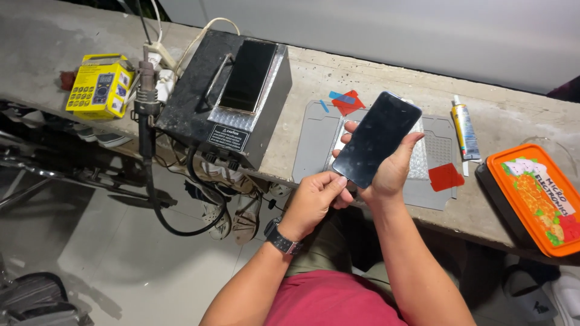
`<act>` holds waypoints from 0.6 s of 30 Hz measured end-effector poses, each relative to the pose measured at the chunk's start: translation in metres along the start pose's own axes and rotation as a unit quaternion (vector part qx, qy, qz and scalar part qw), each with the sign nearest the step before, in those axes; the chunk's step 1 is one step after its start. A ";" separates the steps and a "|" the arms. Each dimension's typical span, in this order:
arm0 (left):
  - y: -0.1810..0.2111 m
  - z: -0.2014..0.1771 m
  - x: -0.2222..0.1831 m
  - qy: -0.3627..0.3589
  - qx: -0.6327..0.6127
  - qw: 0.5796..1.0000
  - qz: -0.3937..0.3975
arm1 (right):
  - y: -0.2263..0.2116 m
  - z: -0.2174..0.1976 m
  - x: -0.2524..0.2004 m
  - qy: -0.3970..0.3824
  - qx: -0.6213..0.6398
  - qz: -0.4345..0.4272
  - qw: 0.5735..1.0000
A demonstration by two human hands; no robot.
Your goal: The person unwraps a replacement phone screen from bubble wrap, picks up a mobile phone, inspects the device, and plugs in a charging cable.
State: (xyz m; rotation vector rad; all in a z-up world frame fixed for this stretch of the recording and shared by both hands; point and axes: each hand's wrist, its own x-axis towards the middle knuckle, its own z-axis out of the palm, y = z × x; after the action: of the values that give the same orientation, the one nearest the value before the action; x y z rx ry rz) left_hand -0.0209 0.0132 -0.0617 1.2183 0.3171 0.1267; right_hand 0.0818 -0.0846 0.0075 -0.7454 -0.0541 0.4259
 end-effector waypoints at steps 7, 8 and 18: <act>0.009 0.003 -0.007 0.020 0.010 0.999 0.027 | -0.004 0.016 -0.006 -0.009 -0.006 -0.018 1.000; 0.010 0.003 -0.007 0.023 0.008 0.999 0.028 | -0.006 0.018 -0.007 -0.001 -0.006 -0.015 1.000; 0.005 0.005 -0.009 0.037 0.010 0.998 0.039 | -0.006 0.019 -0.007 0.006 0.004 -0.019 1.000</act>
State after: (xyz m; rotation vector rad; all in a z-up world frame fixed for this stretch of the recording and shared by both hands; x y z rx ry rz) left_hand -0.0273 0.0085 -0.0545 1.2488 0.3370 0.2375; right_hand 0.0733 -0.0790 0.0260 -0.7378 -0.0543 0.3857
